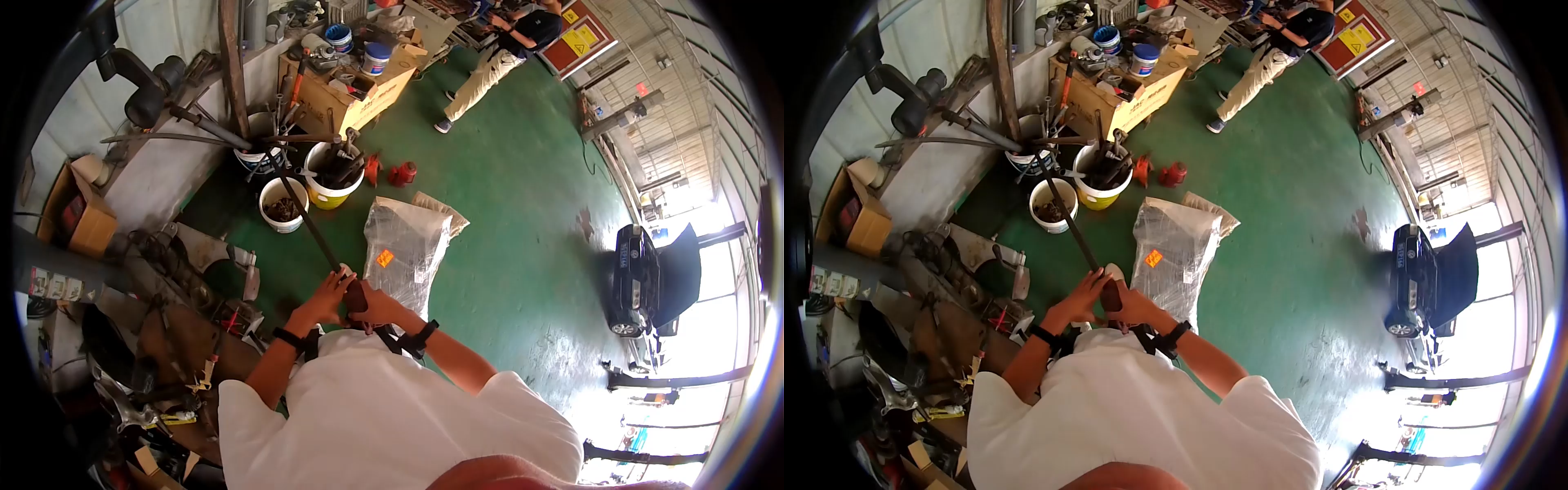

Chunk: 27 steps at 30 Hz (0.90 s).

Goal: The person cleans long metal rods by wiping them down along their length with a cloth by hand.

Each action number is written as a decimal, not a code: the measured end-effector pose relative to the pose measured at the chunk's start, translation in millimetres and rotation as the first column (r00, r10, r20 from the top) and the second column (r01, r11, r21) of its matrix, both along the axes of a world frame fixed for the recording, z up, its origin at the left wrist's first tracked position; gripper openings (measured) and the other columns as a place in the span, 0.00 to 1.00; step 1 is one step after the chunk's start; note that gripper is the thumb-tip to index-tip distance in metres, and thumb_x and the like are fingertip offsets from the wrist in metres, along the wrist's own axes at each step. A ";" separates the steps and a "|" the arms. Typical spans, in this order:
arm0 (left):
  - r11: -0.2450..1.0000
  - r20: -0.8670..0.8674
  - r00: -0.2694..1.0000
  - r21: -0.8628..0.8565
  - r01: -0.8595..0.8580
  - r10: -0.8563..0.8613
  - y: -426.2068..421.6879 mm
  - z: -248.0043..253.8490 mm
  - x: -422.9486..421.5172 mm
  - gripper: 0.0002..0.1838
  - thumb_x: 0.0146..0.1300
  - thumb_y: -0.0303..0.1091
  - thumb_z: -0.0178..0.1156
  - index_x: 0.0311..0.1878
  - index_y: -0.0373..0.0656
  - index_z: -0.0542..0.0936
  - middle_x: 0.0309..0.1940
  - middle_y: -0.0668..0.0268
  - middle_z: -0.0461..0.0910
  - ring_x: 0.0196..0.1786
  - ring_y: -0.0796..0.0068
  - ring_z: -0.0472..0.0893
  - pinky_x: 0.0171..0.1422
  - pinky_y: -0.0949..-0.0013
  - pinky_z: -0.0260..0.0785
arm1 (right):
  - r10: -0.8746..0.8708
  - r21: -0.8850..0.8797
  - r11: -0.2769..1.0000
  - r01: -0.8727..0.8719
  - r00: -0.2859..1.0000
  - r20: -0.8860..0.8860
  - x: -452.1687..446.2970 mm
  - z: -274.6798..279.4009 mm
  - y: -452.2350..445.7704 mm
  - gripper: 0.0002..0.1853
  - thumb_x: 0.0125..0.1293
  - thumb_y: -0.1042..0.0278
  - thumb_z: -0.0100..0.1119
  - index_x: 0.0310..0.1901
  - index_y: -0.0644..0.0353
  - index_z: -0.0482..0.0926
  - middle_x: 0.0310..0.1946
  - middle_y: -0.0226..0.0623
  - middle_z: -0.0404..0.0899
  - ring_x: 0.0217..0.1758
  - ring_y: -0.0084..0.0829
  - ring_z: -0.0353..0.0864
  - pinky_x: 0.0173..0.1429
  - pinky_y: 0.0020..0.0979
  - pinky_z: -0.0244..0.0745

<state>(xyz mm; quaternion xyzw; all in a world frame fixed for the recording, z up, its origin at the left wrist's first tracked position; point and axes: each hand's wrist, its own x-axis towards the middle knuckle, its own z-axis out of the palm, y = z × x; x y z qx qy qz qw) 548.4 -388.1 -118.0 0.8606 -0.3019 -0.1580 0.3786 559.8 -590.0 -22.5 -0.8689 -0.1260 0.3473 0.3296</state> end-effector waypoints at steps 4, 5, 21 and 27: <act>0.997 0.020 0.997 -0.039 -0.073 0.074 5.3 2.1 -3.8 0.76 0.30 0.49 0.84 0.80 0.41 0.45 0.78 0.42 0.48 0.80 0.37 0.49 0.82 0.47 0.48 | 0.001 -0.003 1.000 0.000 0.986 0.167 5.8 -34.8 12.4 0.42 0.53 0.51 0.72 0.60 0.67 0.60 0.35 0.62 0.82 0.36 0.63 0.84 0.39 0.50 0.81; 0.981 -0.077 0.989 -0.140 -0.135 0.125 4.4 4.7 -3.4 0.76 0.30 0.51 0.84 0.80 0.40 0.44 0.78 0.42 0.47 0.80 0.38 0.48 0.82 0.48 0.47 | 0.001 -0.003 1.000 -0.001 0.986 0.167 9.5 -41.2 18.0 0.42 0.53 0.51 0.72 0.60 0.67 0.60 0.35 0.62 0.82 0.36 0.63 0.84 0.39 0.50 0.81; 0.971 0.075 0.971 0.054 -0.232 0.228 -20.5 39.2 -14.5 0.62 0.38 0.53 0.79 0.73 0.32 0.59 0.67 0.45 0.68 0.67 0.47 0.72 0.70 0.54 0.67 | -0.043 0.017 0.999 0.042 0.996 0.074 8.0 -33.5 6.1 0.40 0.54 0.52 0.69 0.62 0.67 0.62 0.38 0.64 0.82 0.41 0.64 0.83 0.42 0.54 0.80; 0.990 -0.188 0.973 0.058 -0.127 0.136 -11.6 81.2 -26.3 0.53 0.47 0.44 0.74 0.73 0.35 0.58 0.67 0.45 0.68 0.65 0.46 0.74 0.66 0.54 0.71 | 0.113 -0.156 0.983 -0.093 0.985 0.127 3.1 -10.4 -1.3 0.43 0.52 0.46 0.70 0.62 0.65 0.64 0.36 0.58 0.83 0.41 0.61 0.84 0.43 0.52 0.80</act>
